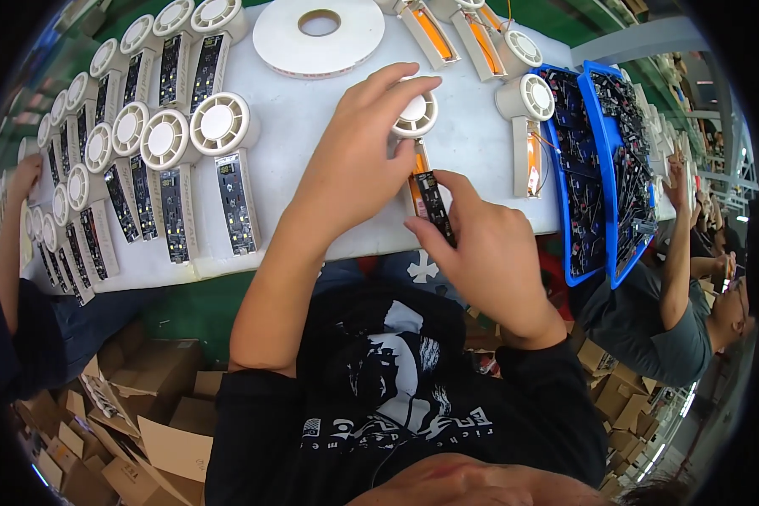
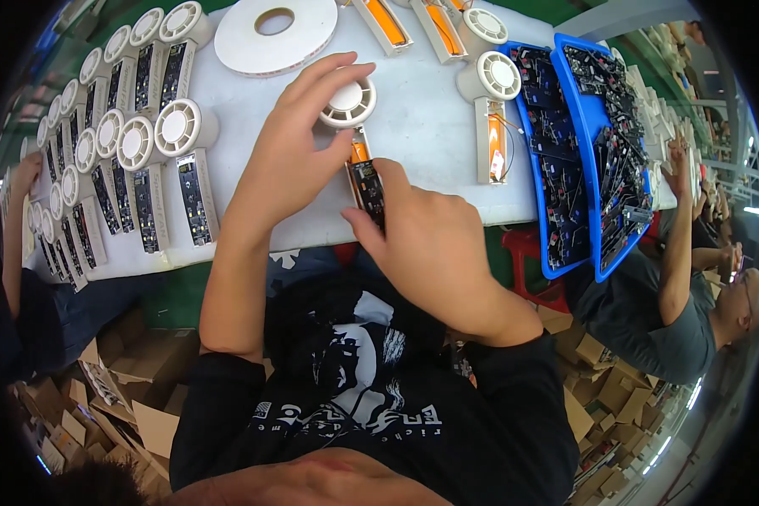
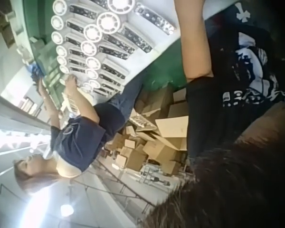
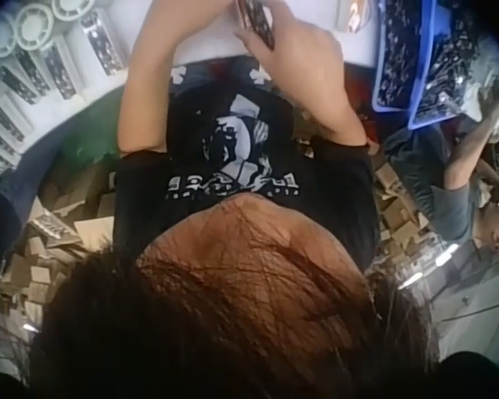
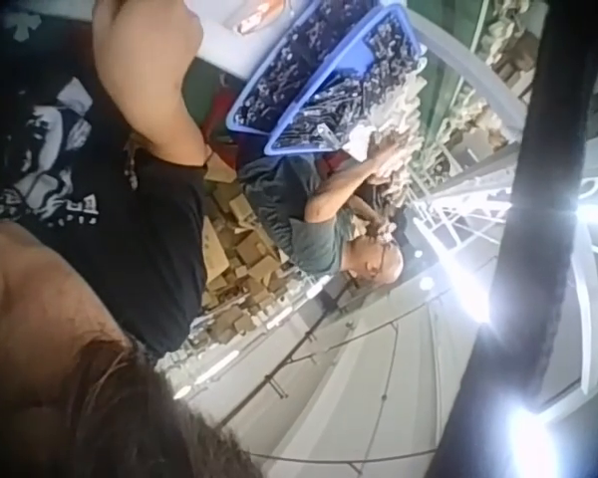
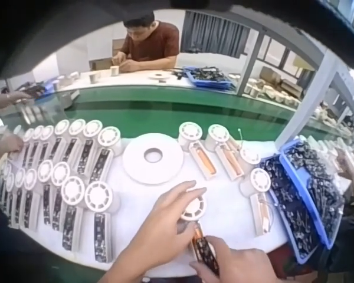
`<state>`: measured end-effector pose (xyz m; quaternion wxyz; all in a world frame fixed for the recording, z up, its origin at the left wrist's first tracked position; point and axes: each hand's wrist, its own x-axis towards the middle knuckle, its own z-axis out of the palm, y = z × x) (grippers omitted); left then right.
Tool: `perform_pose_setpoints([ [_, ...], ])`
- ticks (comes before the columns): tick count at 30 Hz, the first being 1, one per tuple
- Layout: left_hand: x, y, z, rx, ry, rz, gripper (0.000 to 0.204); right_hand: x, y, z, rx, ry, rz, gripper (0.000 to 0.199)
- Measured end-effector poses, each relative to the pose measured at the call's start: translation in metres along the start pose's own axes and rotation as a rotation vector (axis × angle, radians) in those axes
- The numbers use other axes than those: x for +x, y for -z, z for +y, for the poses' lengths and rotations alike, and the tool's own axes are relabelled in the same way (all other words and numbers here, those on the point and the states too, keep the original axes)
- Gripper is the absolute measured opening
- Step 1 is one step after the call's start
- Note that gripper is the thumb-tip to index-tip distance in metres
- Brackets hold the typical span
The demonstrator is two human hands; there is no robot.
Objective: The person picks up a circuit board from a tray, connects its wires to a battery inside a fan housing, and presses the board into the handle. They then peel a strip of adhesive from a roll, apply it to the battery, and repeat the process with another fan.
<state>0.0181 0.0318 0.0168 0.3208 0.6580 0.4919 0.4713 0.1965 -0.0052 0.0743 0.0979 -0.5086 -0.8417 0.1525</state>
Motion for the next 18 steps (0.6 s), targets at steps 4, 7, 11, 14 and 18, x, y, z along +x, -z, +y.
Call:
perform_pose_setpoints([
  [4, 0.003, -0.003, 0.004, 0.059, 0.005, 0.008, 0.058, 0.000, 0.015, 0.008, 0.233, -0.091, -0.105, 0.038],
  [7, 0.000, -0.003, 0.001, 0.048, 0.013, 0.004, 0.060, -0.001, 0.013, 0.005, 0.301, -0.216, -0.009, 0.036],
  [11, -0.002, 0.003, -0.005, -0.108, 0.021, -0.012, 0.059, -0.003, 0.001, 0.005, 0.266, -0.186, 0.075, 0.035],
  [14, -0.003, -0.002, -0.006, -0.072, 0.037, 0.010, 0.060, -0.002, -0.002, 0.003, 0.256, -0.171, 0.090, 0.036],
  [18, 0.000, -0.005, -0.002, -0.044, 0.077, 0.036, 0.063, 0.004, -0.007, 0.002, 0.228, -0.146, 0.141, 0.036],
])
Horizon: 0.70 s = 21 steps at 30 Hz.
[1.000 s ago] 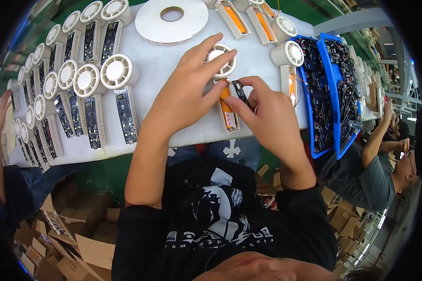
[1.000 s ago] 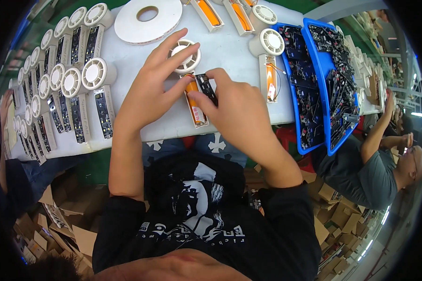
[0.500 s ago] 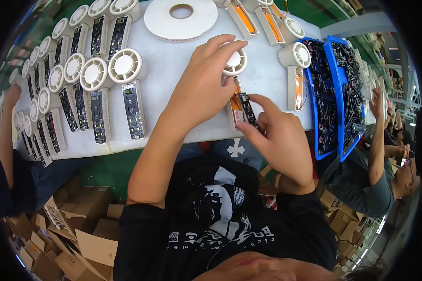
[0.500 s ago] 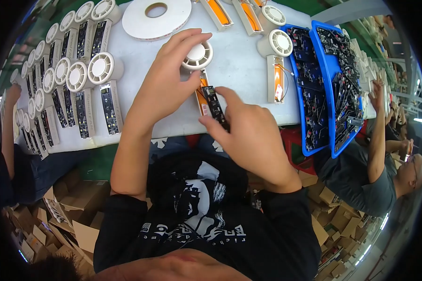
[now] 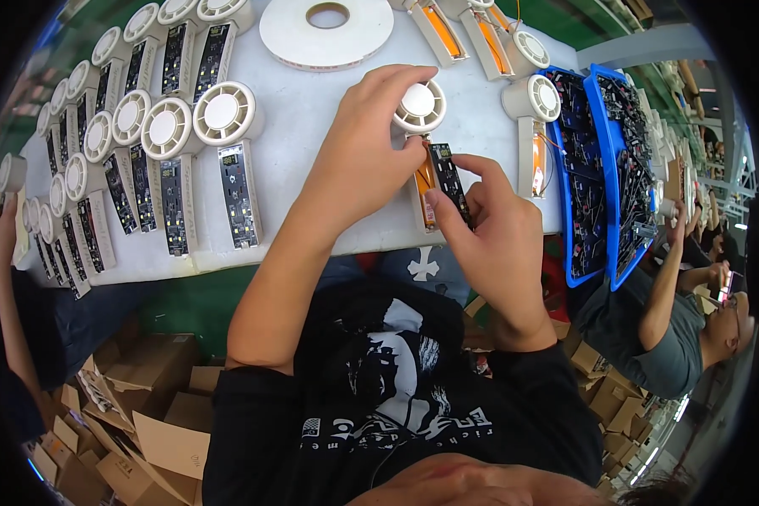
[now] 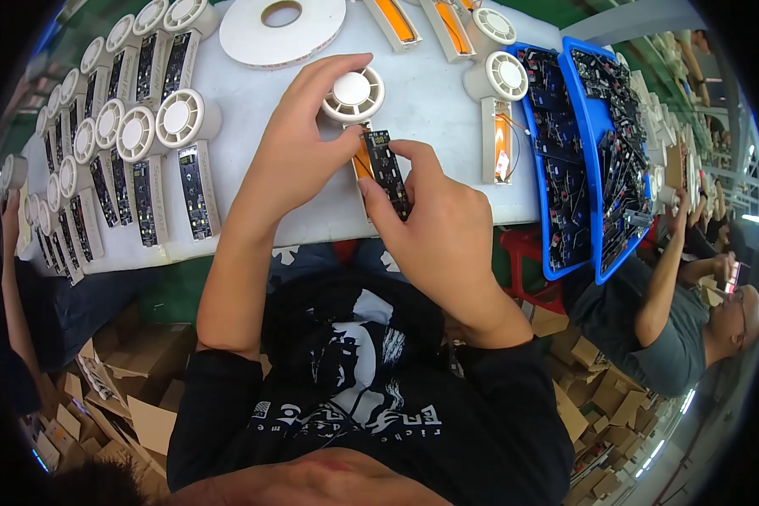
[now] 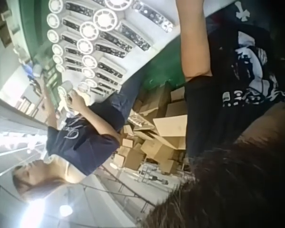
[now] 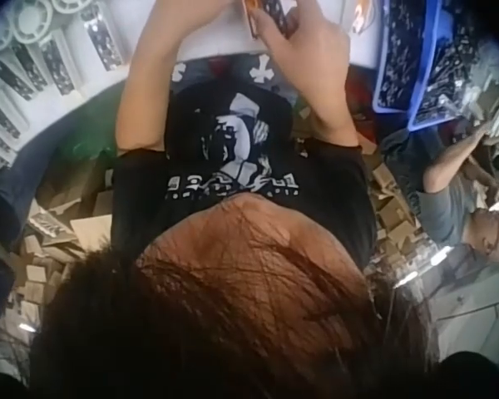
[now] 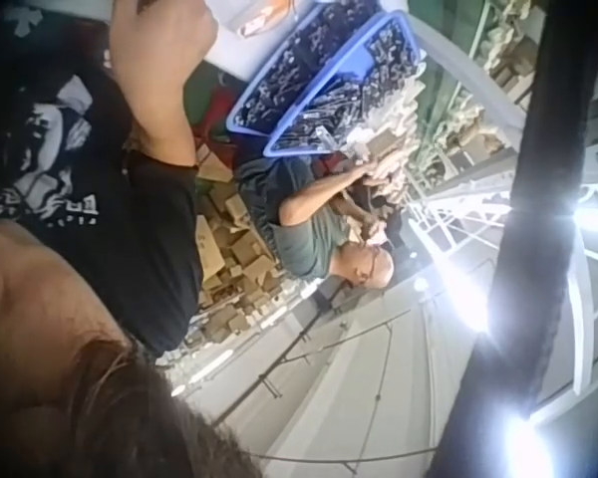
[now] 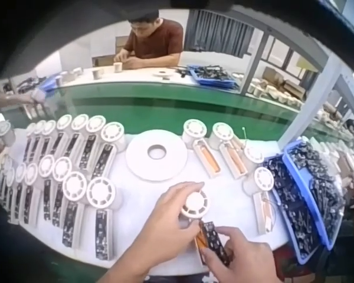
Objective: The person picks up a circuit board from a tray, connects its wires to a battery inside a fan housing, and presses the board into the handle. They then peel a strip of adhesive from a roll, apply it to the battery, and repeat the process with another fan.
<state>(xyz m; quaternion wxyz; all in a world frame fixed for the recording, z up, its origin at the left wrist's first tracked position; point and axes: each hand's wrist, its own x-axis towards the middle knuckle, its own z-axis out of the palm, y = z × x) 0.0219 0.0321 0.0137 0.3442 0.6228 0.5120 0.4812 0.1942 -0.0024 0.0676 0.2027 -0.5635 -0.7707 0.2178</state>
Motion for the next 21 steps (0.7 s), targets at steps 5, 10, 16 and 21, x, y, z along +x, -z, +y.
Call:
perform_pose_setpoints([
  [5, -0.003, -0.004, 0.000, -0.072, 0.070, 0.015, 0.069, 0.003, -0.009, 0.001, -0.005, 0.011, 0.042, 0.037],
  [10, -0.004, 0.011, -0.012, -0.621, 0.209, -0.016, 0.073, 0.000, -0.023, 0.003, -0.086, 0.098, 0.088, 0.038],
  [16, -0.012, 0.008, -0.013, -0.263, 0.126, -0.121, 0.085, 0.005, -0.028, 0.009, -0.257, 0.300, 0.132, 0.045],
  [21, -0.014, 0.008, -0.015, -0.176, 0.093, -0.165, 0.093, -0.001, 0.002, 0.004, -0.372, 0.346, -0.147, 0.063],
])
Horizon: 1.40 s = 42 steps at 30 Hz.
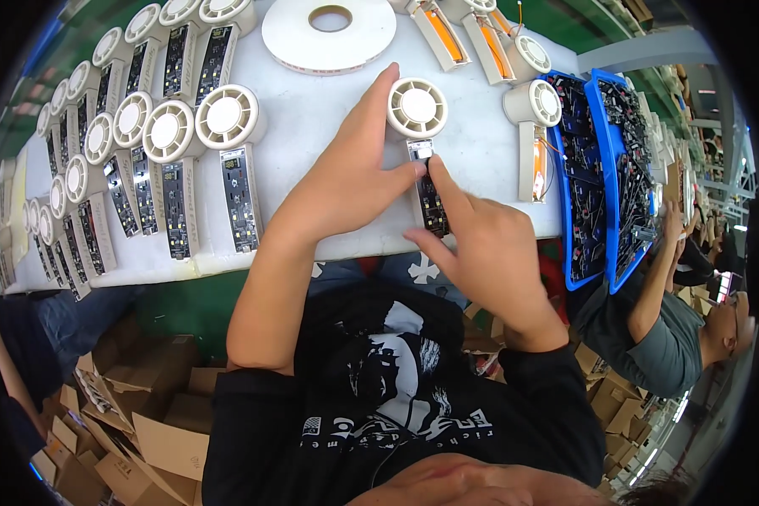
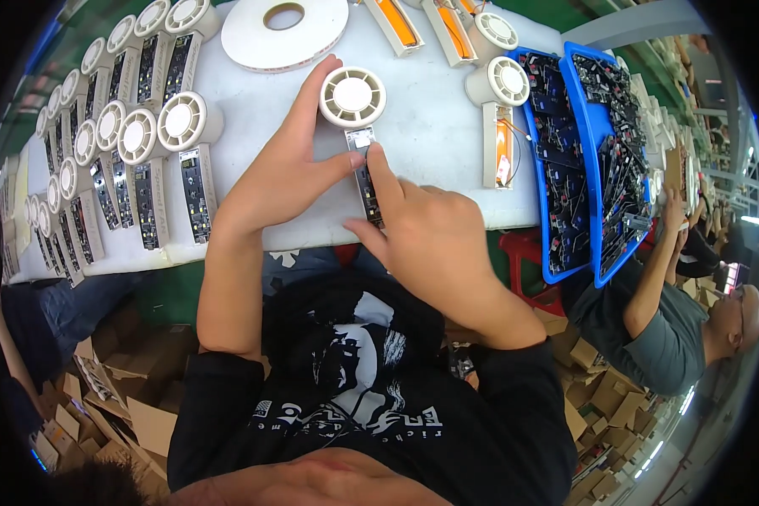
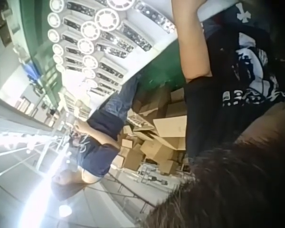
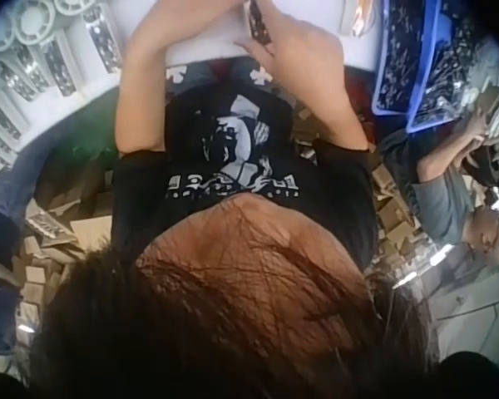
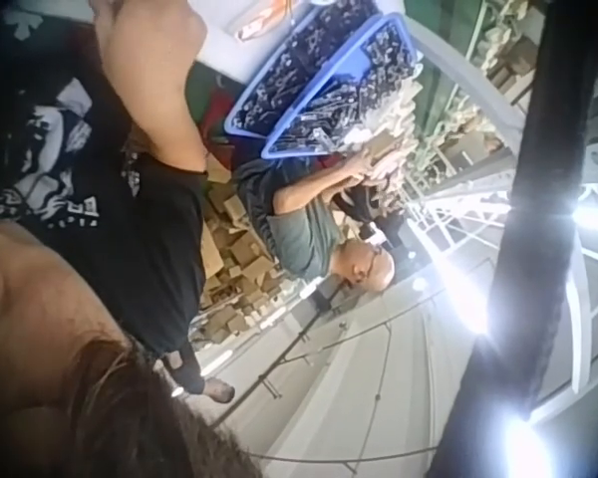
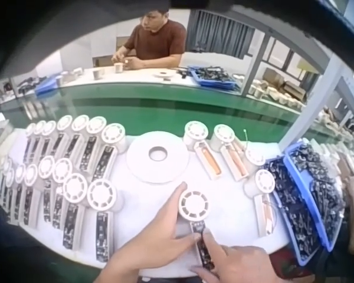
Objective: The person picks up a circuit board from a tray, connects its wires to a battery inside a fan housing, and presses the board into the handle. They then peel a strip of adhesive from a roll, apply it to the battery, and repeat the process with another fan.
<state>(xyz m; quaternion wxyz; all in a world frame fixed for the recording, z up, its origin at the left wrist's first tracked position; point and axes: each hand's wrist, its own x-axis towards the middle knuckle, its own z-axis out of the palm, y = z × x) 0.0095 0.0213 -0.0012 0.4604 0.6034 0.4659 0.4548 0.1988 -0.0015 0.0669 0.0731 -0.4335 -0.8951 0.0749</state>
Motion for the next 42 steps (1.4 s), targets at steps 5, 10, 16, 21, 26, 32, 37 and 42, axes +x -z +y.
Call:
perform_pose_setpoints([
  [5, 0.002, -0.002, 0.003, 0.058, -0.009, -0.008, 0.094, 0.002, 0.020, 0.032, 0.143, 0.034, -0.223, 0.075],
  [10, 0.007, -0.004, -0.003, 0.086, -0.063, 0.021, 0.092, 0.012, 0.013, 0.042, 0.218, 0.122, -0.112, 0.070],
  [16, 0.007, -0.011, -0.009, 0.009, -0.075, 0.134, 0.090, 0.009, -0.001, -0.001, 0.126, -0.011, -0.045, 0.065],
  [21, -0.035, -0.048, 0.014, 0.283, -0.369, 0.638, 0.056, 0.000, -0.035, 0.005, 0.297, -0.215, 0.093, 0.038],
  [26, -0.099, -0.098, 0.024, 0.099, -0.658, 0.221, 0.037, 0.006, -0.024, 0.035, 0.781, -0.484, 0.113, 0.032],
  [32, -0.089, -0.165, -0.004, -1.072, 0.169, -0.005, 0.021, 0.041, 0.018, -0.022, 1.129, -0.358, 0.248, 0.034],
  [37, -0.055, -0.155, -0.010, -0.977, 0.329, -0.245, 0.042, 0.073, 0.042, -0.069, 1.051, -0.139, 0.283, 0.031],
  [42, -0.051, -0.146, 0.011, -1.243, 0.475, -0.244, 0.053, 0.100, 0.050, -0.078, 0.788, -0.101, 0.323, 0.034],
])
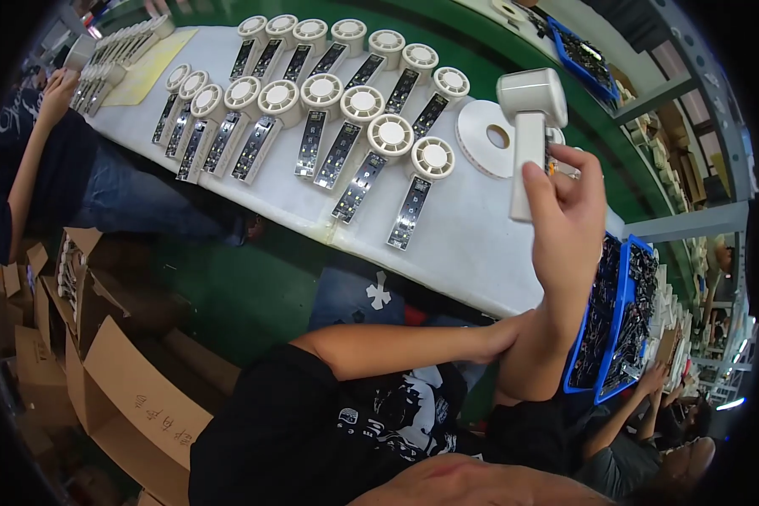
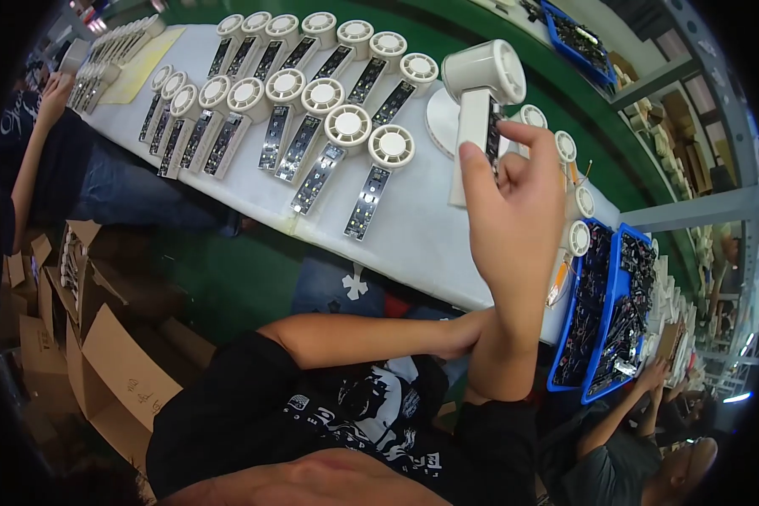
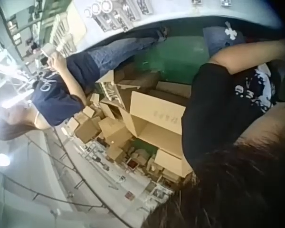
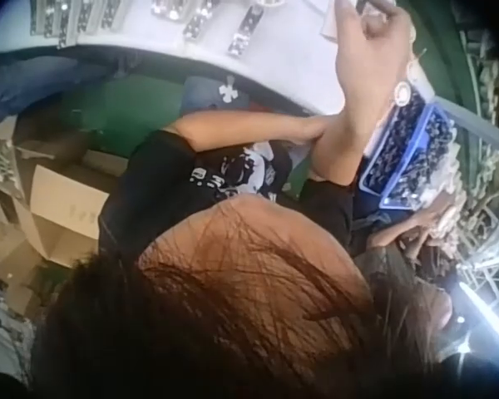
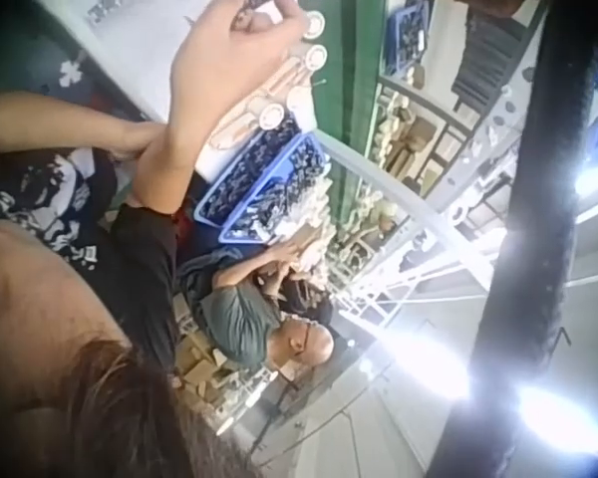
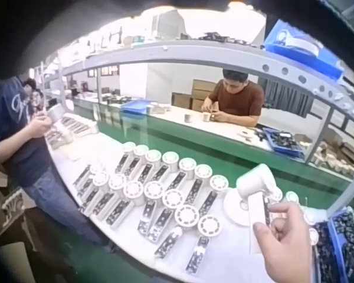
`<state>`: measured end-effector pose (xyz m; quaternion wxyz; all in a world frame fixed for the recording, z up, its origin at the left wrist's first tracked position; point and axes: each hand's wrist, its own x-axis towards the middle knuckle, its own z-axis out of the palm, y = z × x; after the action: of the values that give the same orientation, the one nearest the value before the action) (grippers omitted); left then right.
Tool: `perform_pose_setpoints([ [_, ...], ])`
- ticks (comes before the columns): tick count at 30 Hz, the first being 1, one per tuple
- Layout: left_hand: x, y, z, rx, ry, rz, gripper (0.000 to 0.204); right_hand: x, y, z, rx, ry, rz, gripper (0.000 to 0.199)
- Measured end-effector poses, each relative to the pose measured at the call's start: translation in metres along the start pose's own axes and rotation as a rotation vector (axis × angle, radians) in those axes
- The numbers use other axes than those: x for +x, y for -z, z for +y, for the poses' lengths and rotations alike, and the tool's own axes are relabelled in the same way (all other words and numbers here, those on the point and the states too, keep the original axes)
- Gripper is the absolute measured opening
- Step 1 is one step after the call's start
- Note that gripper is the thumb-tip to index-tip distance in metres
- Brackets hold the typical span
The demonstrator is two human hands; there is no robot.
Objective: The person picks up a circuit board from a tray, connects its wires to a battery inside a fan housing, and presses the board into the handle. They then peel a strip of adhesive from a roll, apply it to the battery, and repeat the process with another fan.
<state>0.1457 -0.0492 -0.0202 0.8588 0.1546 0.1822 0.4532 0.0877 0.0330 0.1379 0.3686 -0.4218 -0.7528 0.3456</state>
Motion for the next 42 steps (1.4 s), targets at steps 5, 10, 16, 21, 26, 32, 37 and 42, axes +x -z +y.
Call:
perform_pose_setpoints([
  [5, 0.011, 0.017, 0.009, -0.012, 0.099, -0.037, 0.063, 0.025, -0.031, 0.031, -0.462, 0.034, -0.041, 0.038],
  [10, 0.012, 0.014, 0.018, -0.028, 0.177, -0.032, 0.057, 0.028, -0.040, 0.051, -0.581, 0.170, -0.183, 0.038],
  [16, 0.015, 0.010, 0.012, -0.193, 0.078, -0.011, 0.057, 0.023, -0.054, 0.065, -0.648, 0.278, -0.316, 0.036],
  [21, 0.025, 0.018, -0.012, -0.431, 0.152, -0.234, 0.057, 0.009, -0.061, 0.073, -0.607, 0.292, -0.318, 0.039],
  [26, 0.046, 0.021, -0.034, -0.438, 0.171, -0.294, 0.058, 0.003, -0.057, 0.076, -0.572, 0.260, -0.388, 0.042],
  [32, 0.061, 0.001, -0.024, -0.330, 0.162, -0.146, 0.060, 0.016, -0.037, 0.051, -0.685, 0.136, -0.651, 0.045],
  [37, 0.072, -0.001, -0.003, -0.333, 0.139, -0.065, 0.057, 0.052, -0.022, 0.066, -0.612, 0.170, -0.633, 0.049],
  [42, 0.075, -0.003, 0.000, -0.376, 0.157, -0.112, 0.060, 0.077, -0.025, 0.101, -0.873, 0.408, -0.354, 0.052],
])
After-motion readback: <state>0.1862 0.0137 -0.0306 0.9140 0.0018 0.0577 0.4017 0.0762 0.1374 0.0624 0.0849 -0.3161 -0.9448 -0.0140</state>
